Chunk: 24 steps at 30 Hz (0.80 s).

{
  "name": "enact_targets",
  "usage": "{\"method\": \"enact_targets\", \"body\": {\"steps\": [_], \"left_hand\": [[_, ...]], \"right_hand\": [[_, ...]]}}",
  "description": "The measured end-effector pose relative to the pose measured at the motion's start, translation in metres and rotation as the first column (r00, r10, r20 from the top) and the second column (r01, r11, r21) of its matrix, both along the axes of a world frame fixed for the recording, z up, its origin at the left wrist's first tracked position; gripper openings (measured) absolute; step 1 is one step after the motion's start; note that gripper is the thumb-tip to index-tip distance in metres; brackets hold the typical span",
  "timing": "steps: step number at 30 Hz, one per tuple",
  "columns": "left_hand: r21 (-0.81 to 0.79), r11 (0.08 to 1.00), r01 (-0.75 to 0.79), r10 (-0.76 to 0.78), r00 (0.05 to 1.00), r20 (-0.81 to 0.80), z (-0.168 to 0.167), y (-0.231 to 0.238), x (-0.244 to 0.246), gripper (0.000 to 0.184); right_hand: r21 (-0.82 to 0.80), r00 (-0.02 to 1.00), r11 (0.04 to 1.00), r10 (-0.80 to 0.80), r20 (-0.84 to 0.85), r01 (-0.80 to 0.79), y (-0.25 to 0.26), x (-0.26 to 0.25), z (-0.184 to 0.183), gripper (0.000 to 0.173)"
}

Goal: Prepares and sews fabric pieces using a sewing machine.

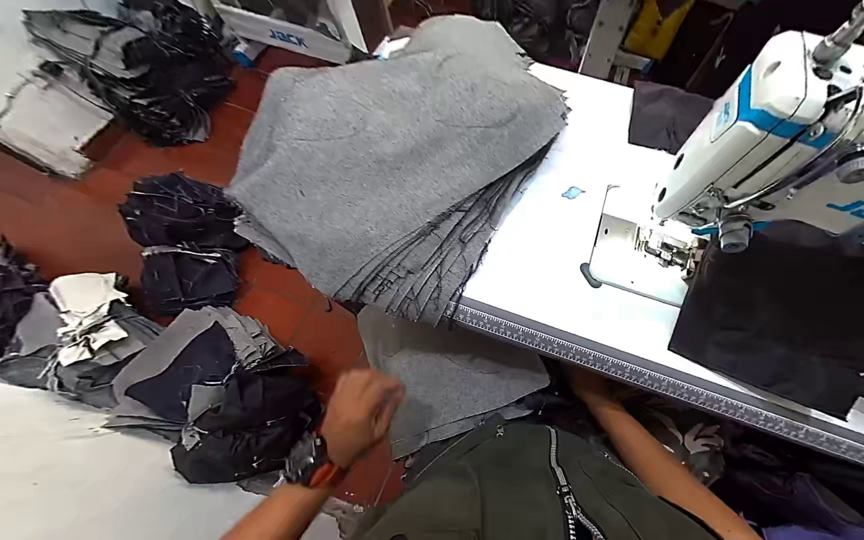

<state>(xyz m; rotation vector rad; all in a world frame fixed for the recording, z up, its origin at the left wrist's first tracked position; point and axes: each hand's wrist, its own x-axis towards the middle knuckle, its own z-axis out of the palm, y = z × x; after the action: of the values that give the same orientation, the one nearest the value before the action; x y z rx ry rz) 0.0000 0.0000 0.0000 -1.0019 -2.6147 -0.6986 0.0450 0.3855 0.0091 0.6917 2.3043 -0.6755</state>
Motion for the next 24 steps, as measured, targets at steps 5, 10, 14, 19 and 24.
{"method": "enact_targets", "body": {"steps": [5,10,14,19,24], "left_hand": [[-0.128,0.990,-0.065,0.065,0.998,-0.005,0.140,0.041,-0.137,0.044],[-0.269,0.942,0.199,-0.161,0.975,0.156,0.149,0.041,-0.240,0.022],[-0.189,0.921,0.340,-0.308,0.934,0.179,0.167,0.041,-0.253,0.012],[-0.153,0.870,0.469,-0.409,0.858,0.310,0.188,0.140,-0.129,0.023],[0.213,0.547,0.810,-0.790,0.414,0.453,0.130,0.244,0.022,0.026]], "right_hand": [[0.160,0.996,0.985,-0.062,-0.057,0.070,0.034,0.036,-0.048,0.048],[-0.060,0.972,0.998,0.003,-0.237,-0.018,0.075,0.089,-0.024,0.059],[-0.279,0.926,0.900,0.257,-0.278,-0.334,0.083,0.110,0.034,0.041],[-0.079,0.527,0.890,0.193,-0.828,-0.449,0.057,0.065,0.136,0.021],[0.212,0.371,0.924,0.327,-0.869,-0.317,0.022,-0.055,0.108,0.048]]}}
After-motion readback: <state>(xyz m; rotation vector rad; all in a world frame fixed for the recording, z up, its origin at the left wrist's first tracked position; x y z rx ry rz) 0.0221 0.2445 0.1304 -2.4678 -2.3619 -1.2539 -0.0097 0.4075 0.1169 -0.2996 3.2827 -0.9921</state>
